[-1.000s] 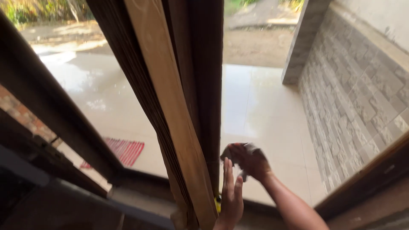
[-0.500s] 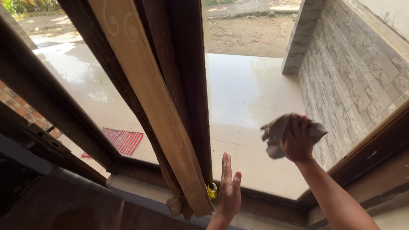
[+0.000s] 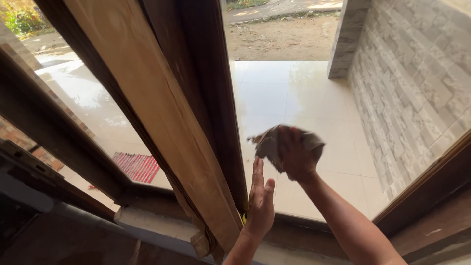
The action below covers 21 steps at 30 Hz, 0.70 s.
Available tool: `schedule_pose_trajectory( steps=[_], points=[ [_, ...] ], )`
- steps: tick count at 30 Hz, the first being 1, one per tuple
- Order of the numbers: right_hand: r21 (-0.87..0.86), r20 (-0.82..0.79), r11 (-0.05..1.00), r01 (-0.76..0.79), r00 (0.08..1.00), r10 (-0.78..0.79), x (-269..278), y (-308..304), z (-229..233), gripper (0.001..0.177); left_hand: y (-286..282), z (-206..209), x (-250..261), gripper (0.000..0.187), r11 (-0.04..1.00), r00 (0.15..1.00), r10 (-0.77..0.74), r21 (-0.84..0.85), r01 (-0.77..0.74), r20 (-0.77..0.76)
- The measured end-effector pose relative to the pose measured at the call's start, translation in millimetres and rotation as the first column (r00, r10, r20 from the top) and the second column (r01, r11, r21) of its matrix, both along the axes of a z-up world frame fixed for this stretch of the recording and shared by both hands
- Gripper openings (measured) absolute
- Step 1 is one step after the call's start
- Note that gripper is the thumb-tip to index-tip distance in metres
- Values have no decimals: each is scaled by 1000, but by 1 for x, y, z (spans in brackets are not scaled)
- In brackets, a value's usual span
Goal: The person is cleaning the window pane and wooden frame using a spray bottle and a cloth.
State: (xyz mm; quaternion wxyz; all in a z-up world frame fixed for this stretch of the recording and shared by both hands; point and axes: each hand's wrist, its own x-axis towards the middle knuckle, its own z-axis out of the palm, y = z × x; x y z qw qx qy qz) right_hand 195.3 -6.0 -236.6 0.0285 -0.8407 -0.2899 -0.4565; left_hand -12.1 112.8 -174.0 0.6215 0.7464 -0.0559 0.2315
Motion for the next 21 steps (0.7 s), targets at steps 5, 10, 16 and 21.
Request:
schedule_pose_trajectory(
  steps=[5,10,16,21],
  points=[
    [-327,76,938,-116,986,148,-18,-17,-58,55,5,-46,10,82,1000,1000,-2,31,1,27],
    [-350,157,936,-43,982,103,25,-124,-102,53,8,-89,22,87,999,999,-37,5,37,3],
    [-41,245,999,16,970,-5,13,-58,-30,62,14,-118,26,90,997,999,-35,65,37,-28],
    [225,274,973,54,955,-116,8,-57,24,70,17,-157,23,91,996,998,-58,62,57,22]
  ],
)
